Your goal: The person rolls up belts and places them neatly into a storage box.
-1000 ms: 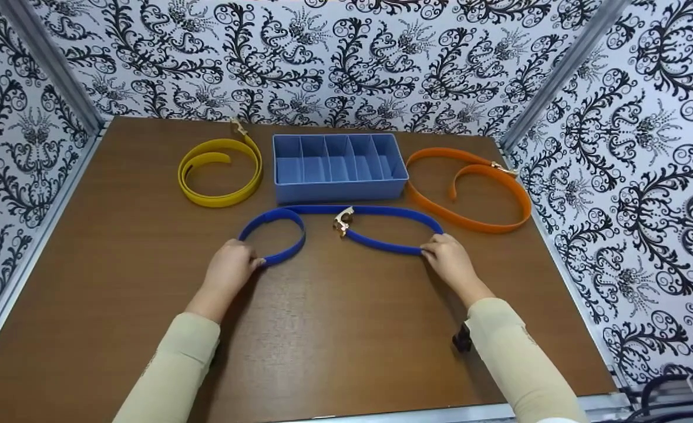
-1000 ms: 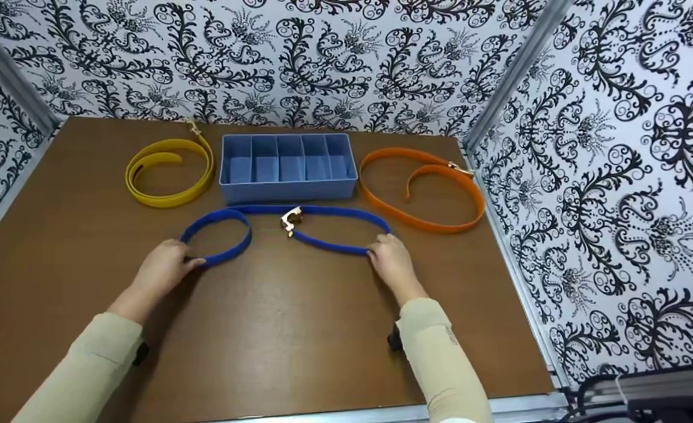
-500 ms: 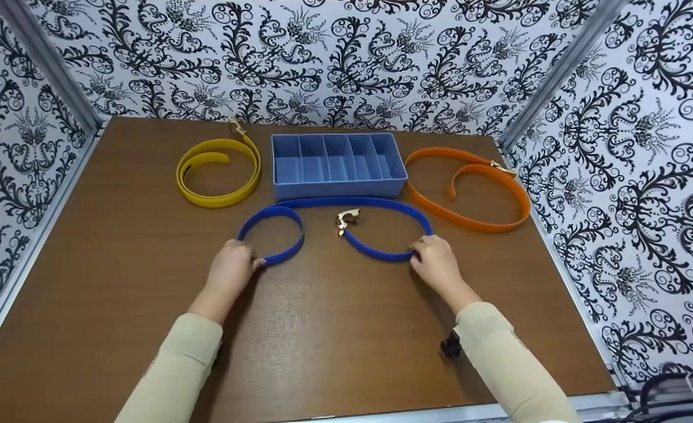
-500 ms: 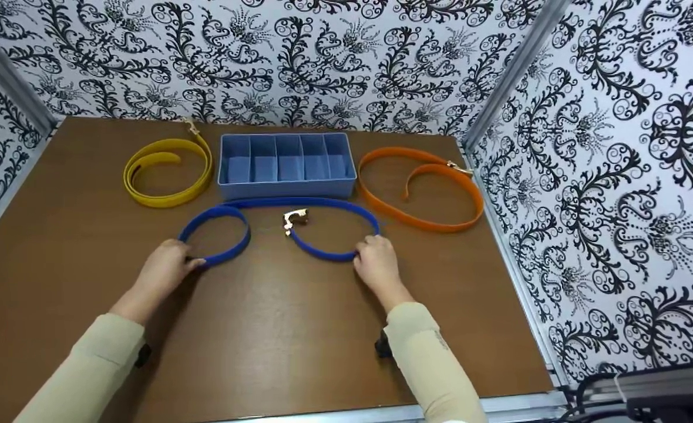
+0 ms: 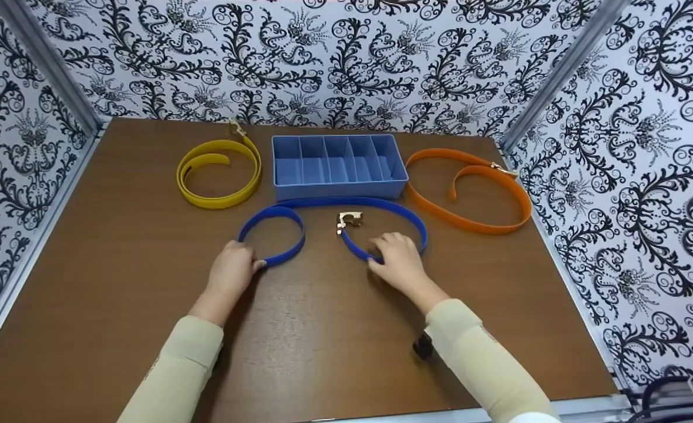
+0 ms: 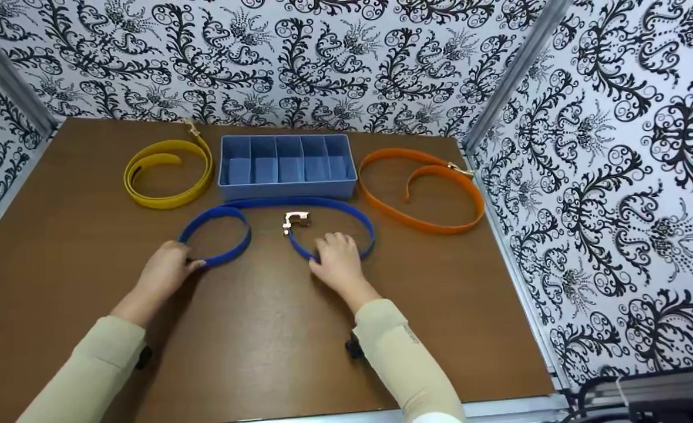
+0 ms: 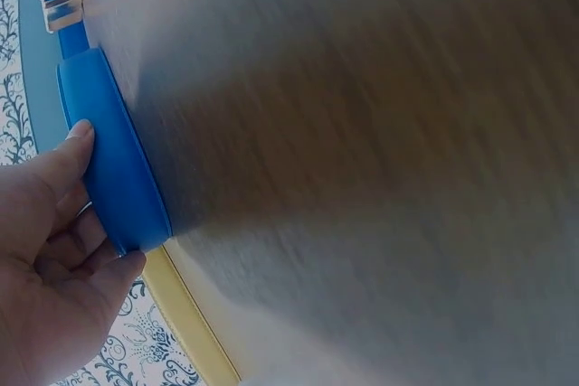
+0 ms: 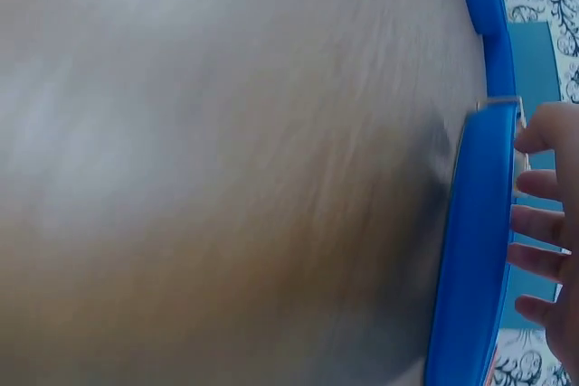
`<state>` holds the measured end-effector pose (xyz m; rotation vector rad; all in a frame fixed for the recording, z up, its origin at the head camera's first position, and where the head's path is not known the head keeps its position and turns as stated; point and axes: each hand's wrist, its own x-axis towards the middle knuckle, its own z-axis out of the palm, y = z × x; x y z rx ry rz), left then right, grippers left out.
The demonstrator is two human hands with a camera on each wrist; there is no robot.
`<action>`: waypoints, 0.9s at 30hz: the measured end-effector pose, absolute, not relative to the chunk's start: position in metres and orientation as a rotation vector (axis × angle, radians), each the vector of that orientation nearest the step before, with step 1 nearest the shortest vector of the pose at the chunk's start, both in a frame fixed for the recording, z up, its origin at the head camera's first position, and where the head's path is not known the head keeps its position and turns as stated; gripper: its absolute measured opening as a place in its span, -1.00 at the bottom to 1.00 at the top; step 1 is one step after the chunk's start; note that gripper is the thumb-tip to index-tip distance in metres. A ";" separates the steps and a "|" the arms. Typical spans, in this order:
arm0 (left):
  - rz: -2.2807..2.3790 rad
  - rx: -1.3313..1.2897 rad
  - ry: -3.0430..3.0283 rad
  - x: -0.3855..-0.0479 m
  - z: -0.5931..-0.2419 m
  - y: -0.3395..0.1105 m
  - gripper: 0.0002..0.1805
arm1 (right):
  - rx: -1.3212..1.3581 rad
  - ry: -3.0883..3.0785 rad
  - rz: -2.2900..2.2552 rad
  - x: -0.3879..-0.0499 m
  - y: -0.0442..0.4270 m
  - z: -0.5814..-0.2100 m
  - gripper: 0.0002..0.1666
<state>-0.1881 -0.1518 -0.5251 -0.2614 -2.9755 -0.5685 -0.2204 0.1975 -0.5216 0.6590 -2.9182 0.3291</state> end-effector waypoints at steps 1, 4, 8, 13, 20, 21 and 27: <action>-0.572 -0.265 -2.978 -0.188 -0.525 -0.152 -0.72 | 0.656 -2.929 0.332 -0.222 0.192 -0.521 -0.52; -0.574 -0.272 -2.986 -0.188 -0.525 -0.152 -0.73 | 0.652 -2.949 0.341 -0.229 0.178 -0.521 -0.51; -0.566 -0.278 -2.993 -0.189 -0.523 -0.153 -0.73 | 0.686 -2.939 0.368 -0.236 0.163 -0.523 -0.56; -0.527 -0.295 -2.994 -0.191 -0.523 -0.153 -0.73 | 0.763 -2.858 0.428 -0.241 0.152 -0.529 -0.62; -0.491 -0.290 -2.998 -0.192 -0.523 -0.151 -0.71 | 0.802 -2.707 0.457 -0.238 0.152 -0.533 -0.63; -0.483 -0.287 -3.004 -0.192 -0.523 -0.151 -0.71 | 0.808 -2.686 0.433 -0.237 0.153 -0.533 -0.64; -0.428 -0.271 -3.039 -0.192 -0.521 -0.152 -0.71 | 0.838 -2.616 0.349 -0.232 0.158 -0.533 -0.72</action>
